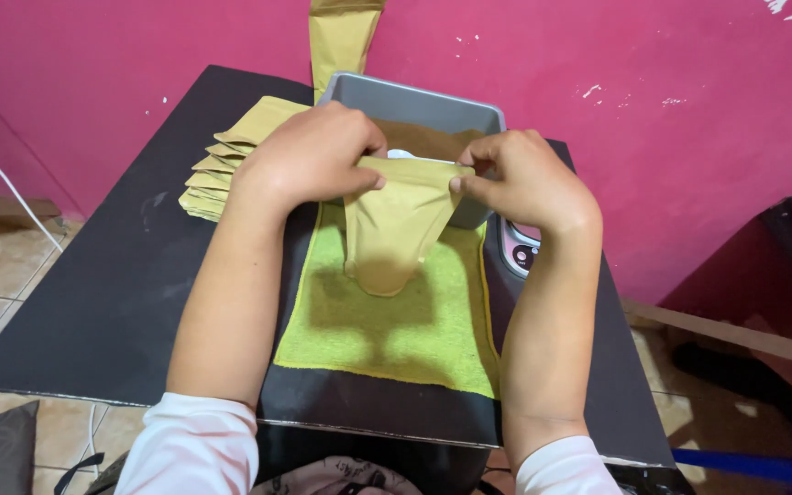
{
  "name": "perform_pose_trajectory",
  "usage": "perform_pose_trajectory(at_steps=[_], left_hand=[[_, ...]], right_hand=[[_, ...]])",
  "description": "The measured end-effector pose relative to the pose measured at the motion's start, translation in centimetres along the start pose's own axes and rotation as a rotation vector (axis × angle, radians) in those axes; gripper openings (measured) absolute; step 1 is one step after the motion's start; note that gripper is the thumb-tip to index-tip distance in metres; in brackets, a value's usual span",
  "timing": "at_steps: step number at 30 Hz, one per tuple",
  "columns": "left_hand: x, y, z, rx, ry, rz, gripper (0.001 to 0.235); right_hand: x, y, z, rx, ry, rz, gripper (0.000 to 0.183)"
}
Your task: The person is manually filling empty coffee bags with ground coffee using a spoon and a digital scale for measurement.
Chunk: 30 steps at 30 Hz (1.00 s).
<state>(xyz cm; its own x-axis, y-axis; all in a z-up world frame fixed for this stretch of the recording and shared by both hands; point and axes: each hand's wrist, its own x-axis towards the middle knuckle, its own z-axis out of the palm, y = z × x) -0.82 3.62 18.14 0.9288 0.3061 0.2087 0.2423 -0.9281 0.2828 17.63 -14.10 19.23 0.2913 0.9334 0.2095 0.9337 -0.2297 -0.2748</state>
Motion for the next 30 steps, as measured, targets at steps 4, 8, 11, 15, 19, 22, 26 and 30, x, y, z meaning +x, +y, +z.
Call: perform_pose_trajectory(at_steps=[4,8,11,15,19,22,26,30], left_hand=[[0.2,-0.6,0.1,0.007,0.026,-0.019,0.021],[1.2,-0.6,0.7,0.038,0.07,0.012,0.025],[2.5,0.0,3.2,0.06,0.115,0.103,0.03],[3.8,1.7,5.2,0.107,0.19,0.106,0.034],[3.8,2.1,5.4,0.112,0.222,0.17,0.025],[3.0,1.9,3.8,0.003,0.202,0.181,0.026],[1.9,1.6,2.6,-0.046,0.138,0.166,0.026],[2.6,1.4,3.5,-0.006,0.124,0.19,0.022]], right_hand=[[0.4,0.2,0.2,0.016,-0.008,-0.04,0.013],[1.2,1.4,0.9,-0.041,0.002,-0.103,0.014],[1.1,1.4,1.1,-0.083,-0.001,-0.111,0.015],[0.8,1.4,1.2,-0.151,-0.008,-0.084,0.018],[0.6,0.6,1.0,-0.084,-0.041,-0.086,0.016],[0.7,0.3,0.9,-0.114,-0.045,-0.07,0.015],[0.6,-1.0,0.9,-0.167,-0.058,-0.037,0.017],[0.7,-1.3,1.3,-0.216,-0.021,-0.053,0.02]])
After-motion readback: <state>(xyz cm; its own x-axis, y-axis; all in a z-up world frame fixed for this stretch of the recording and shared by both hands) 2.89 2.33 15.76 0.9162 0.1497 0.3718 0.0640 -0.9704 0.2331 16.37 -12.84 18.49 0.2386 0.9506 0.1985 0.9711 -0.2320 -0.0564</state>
